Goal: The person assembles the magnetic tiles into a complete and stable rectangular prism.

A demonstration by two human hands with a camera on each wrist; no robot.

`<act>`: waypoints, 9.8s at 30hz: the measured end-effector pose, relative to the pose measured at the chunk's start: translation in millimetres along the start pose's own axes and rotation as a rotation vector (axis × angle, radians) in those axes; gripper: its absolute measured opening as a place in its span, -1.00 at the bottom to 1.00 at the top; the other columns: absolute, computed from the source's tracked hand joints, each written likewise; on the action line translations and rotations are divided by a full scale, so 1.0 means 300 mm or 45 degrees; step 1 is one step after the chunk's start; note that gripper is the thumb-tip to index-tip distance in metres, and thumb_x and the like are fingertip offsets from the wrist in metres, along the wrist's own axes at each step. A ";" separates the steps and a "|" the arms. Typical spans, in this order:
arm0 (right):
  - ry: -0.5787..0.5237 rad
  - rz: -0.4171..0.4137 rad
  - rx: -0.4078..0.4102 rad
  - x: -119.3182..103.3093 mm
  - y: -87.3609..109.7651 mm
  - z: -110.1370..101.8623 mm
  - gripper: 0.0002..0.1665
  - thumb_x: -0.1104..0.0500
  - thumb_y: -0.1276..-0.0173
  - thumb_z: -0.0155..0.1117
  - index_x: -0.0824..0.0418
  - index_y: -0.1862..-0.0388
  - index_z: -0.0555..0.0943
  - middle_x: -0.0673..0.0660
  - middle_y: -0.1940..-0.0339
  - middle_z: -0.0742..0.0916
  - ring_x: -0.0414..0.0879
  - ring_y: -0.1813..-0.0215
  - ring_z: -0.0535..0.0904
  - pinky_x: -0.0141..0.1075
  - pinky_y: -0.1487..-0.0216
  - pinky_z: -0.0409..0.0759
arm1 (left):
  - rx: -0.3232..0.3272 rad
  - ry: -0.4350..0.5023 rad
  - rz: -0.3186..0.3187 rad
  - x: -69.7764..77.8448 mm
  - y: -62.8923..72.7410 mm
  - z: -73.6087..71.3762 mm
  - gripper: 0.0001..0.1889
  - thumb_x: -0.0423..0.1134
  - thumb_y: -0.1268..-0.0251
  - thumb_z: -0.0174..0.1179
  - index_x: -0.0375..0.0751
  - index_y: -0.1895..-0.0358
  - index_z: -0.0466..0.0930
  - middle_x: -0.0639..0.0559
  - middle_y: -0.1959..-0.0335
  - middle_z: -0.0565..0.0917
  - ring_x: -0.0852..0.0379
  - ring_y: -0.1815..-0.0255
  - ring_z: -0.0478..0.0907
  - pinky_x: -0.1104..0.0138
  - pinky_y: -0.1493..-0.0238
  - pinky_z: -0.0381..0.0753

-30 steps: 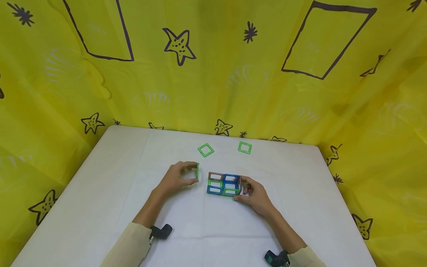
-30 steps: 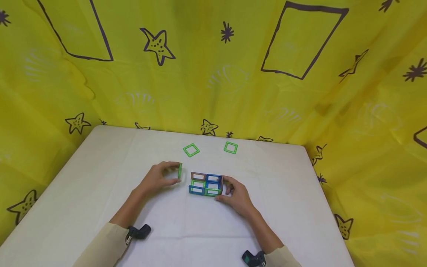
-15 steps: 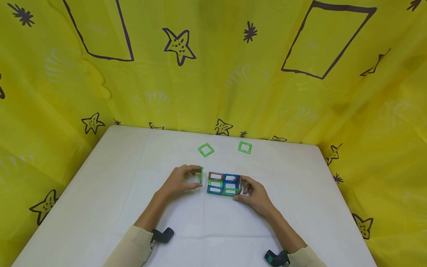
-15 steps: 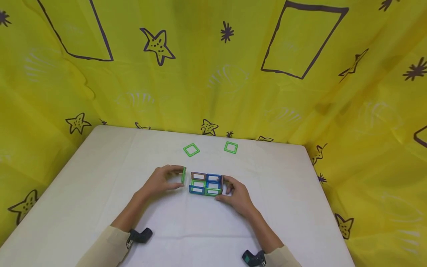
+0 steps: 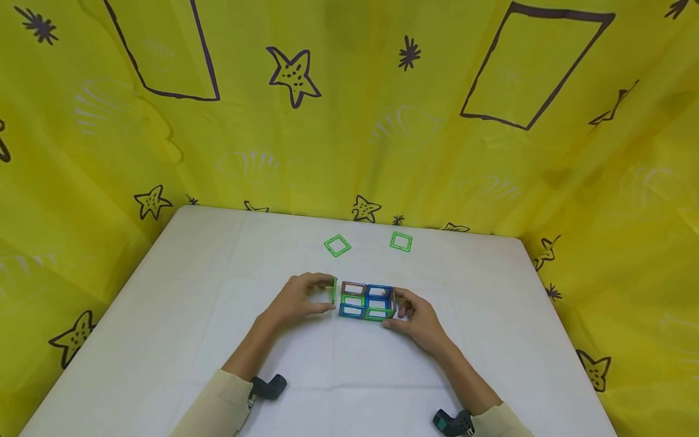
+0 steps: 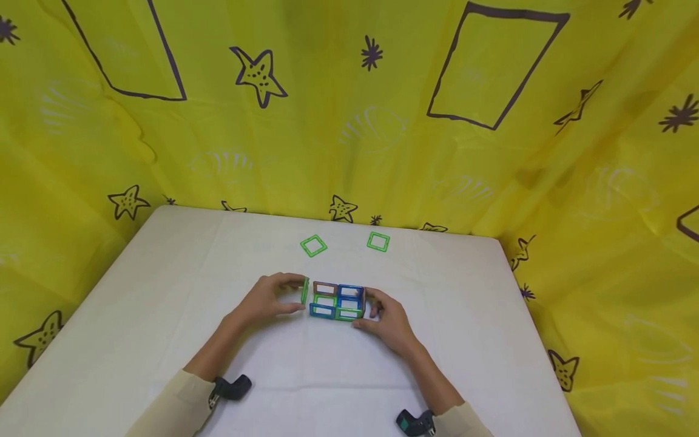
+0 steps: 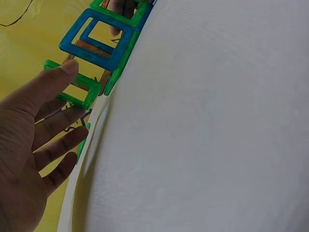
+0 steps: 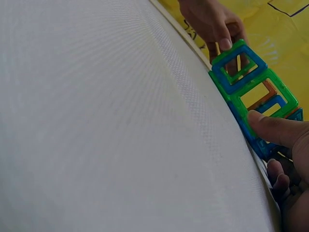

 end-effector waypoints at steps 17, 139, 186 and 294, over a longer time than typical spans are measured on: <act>-0.012 -0.031 0.009 -0.002 0.001 0.002 -0.15 0.22 -0.05 0.75 0.23 -0.35 0.61 0.08 0.36 0.59 -0.05 0.25 0.47 -0.33 0.24 0.41 | -0.028 0.007 -0.027 0.012 -0.006 0.041 -0.41 -0.16 -0.13 0.62 -0.17 -0.26 0.68 0.08 -0.07 0.75 0.07 -0.06 0.64 0.03 -0.21 0.56; -0.078 0.016 -0.001 0.014 0.010 -0.005 -0.12 0.30 -0.03 0.73 0.24 -0.39 0.60 0.08 0.30 0.62 -0.13 0.35 0.42 -0.39 0.33 0.40 | 0.460 -0.405 -0.475 -0.162 -0.309 -0.022 -0.21 0.12 -0.10 0.61 -0.21 -0.37 0.61 -0.19 -0.34 0.49 -0.17 -0.21 0.32 -0.03 -0.16 0.32; -0.058 0.006 0.009 0.003 0.015 -0.005 -0.16 0.28 -0.04 0.74 0.17 -0.36 0.63 0.09 0.31 0.62 -0.11 0.35 0.42 -0.39 0.32 0.40 | 0.352 0.011 -0.218 -0.100 -0.213 -0.040 -0.44 -0.05 -0.13 0.60 -0.11 -0.23 0.75 -0.13 -0.16 0.68 -0.15 -0.14 0.50 -0.15 -0.19 0.27; -0.080 0.031 -0.093 0.013 -0.003 -0.015 -0.15 0.50 -0.12 0.51 0.31 -0.46 0.52 0.14 0.23 0.65 -0.12 0.36 0.45 -0.39 0.35 0.45 | -0.013 -0.024 -0.011 0.026 0.017 0.110 -0.26 -0.30 -0.01 0.66 -0.38 -0.31 0.54 -0.12 -0.21 0.59 -0.15 -0.36 0.38 -0.01 -0.43 0.35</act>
Point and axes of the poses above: each hand's wrist, its own y-axis away from the middle knuckle, its own z-axis out of the palm, x = y × z, the point moved 7 cm from there along -y, towards the middle knuckle
